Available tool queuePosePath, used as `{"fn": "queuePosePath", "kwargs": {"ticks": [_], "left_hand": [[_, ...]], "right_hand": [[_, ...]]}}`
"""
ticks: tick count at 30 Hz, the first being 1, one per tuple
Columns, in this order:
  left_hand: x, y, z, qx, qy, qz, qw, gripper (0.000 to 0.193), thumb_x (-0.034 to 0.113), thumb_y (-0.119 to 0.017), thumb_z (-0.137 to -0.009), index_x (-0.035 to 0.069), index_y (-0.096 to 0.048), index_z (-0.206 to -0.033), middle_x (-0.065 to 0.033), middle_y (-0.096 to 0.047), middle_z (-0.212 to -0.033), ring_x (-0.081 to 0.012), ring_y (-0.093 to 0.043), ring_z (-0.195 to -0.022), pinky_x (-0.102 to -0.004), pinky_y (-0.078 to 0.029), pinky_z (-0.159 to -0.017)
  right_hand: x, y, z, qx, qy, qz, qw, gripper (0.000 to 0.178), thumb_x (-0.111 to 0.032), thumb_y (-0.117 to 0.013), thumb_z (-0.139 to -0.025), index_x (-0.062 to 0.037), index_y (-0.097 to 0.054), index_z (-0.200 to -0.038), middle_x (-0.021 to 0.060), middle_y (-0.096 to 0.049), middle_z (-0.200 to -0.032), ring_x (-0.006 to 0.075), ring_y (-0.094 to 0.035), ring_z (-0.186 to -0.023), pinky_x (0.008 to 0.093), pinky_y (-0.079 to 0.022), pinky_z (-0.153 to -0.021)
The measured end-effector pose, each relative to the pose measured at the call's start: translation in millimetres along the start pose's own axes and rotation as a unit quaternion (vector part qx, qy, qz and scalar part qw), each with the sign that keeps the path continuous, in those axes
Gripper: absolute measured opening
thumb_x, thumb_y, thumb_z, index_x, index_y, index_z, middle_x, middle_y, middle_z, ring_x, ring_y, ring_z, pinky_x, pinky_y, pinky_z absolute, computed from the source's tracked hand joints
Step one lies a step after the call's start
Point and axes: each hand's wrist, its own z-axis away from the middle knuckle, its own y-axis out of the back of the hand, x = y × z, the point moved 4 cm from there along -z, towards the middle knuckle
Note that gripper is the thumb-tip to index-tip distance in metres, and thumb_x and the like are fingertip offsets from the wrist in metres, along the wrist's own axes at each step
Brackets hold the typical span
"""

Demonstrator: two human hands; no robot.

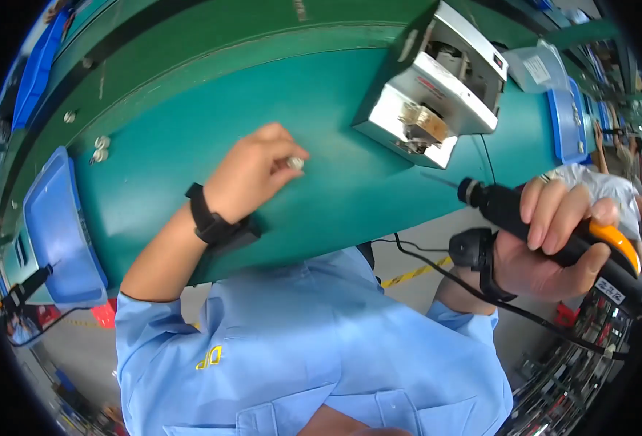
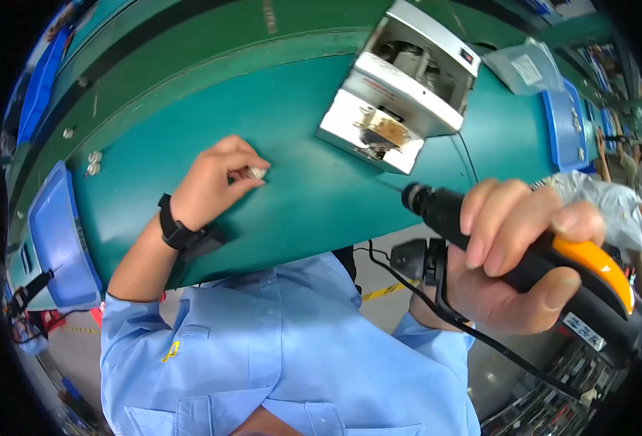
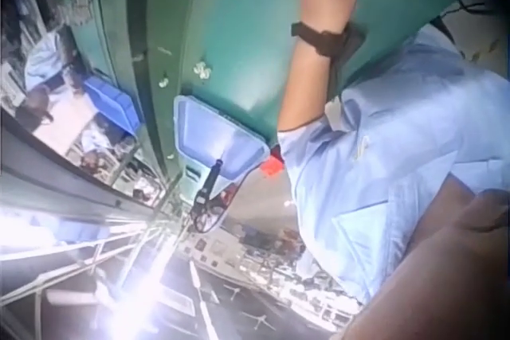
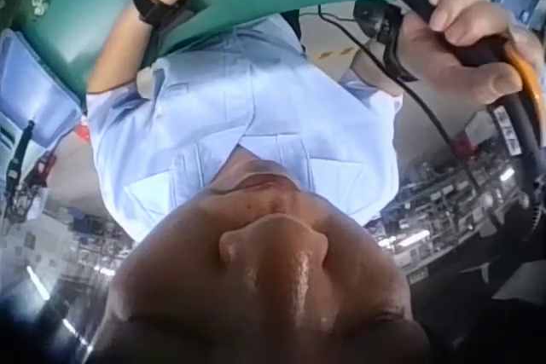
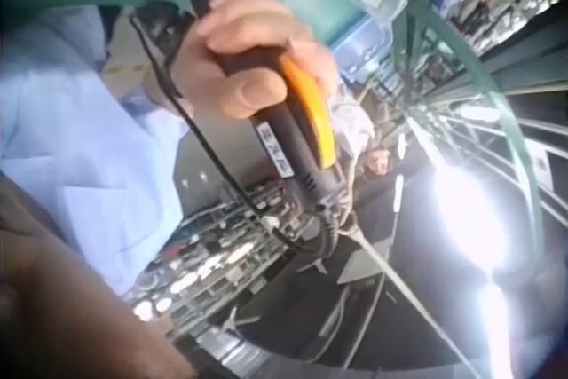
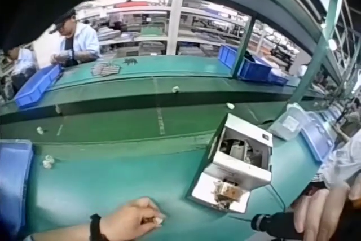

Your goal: The person picks up a small white component from the conveyor belt, positions it against a stationary fixture, and drives a screw into it using a power screwdriver. After completing the assembly, the person places the finished part back onto the conveyor belt and repeats the process.

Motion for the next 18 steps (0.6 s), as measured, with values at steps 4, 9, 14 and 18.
{"fn": "queuePosePath", "kwargs": {"ticks": [4,9,14,18], "left_hand": [[15.6,-33.4,-8.0,-0.063,-0.031,0.06,0.996,0.023,0.0,-0.073,-0.078,0.003,-0.068,-0.1,-0.01,-0.058,-0.092,-0.0202,-0.062,-0.078,-0.0318,-0.051,-0.066],[13.7,-42.7,-5.4,-0.047,-0.051,0.077,0.995,0.023,0.002,-0.073,-0.08,0.003,-0.068,-0.102,-0.0097,-0.058,-0.094,-0.0206,-0.061,-0.077,-0.0321,-0.051,-0.067],[20.4,-42.5,-6.6,-0.096,-0.031,0.042,0.994,0.023,0.001,-0.073,-0.08,0.003,-0.068,-0.103,-0.0089,-0.057,-0.095,-0.0196,-0.061,-0.076,-0.0308,-0.051,-0.066],[18.1,-45.5,-2.9,-0.075,-0.027,0.109,0.991,0.022,0.0,-0.072,-0.081,0.003,-0.068,-0.102,-0.0088,-0.058,-0.094,-0.0184,-0.062,-0.074,-0.029,-0.051,-0.065]], "right_hand": [[-0.8,7.9,-11.6,0.01,0.034,0.0,0.999,0.038,-0.042,-0.052,-0.095,-0.0086,-0.052,-0.114,-0.0031,-0.045,-0.065,0.0088,-0.042,-0.057,0.0275,-0.035,-0.061],[29.0,11.8,-19.4,-0.008,0.029,0.028,0.999,0.038,-0.043,-0.048,-0.097,-0.0083,-0.052,-0.112,-0.0023,-0.044,-0.064,0.0093,-0.041,-0.055,0.0269,-0.034,-0.058],[41.4,13.1,-23.2,-0.043,-0.004,0.0,0.999,0.038,-0.042,-0.046,-0.098,-0.0072,-0.052,-0.111,-0.0017,-0.043,-0.063,0.0091,-0.038,-0.053,0.0273,-0.034,-0.057],[49.9,9.7,-37.2,-0.077,-0.062,-0.031,0.995,0.036,-0.04,-0.044,-0.098,-0.0059,-0.052,-0.109,-0.0018,-0.041,-0.062,0.0084,-0.037,-0.053,0.0271,-0.034,-0.057]]}}
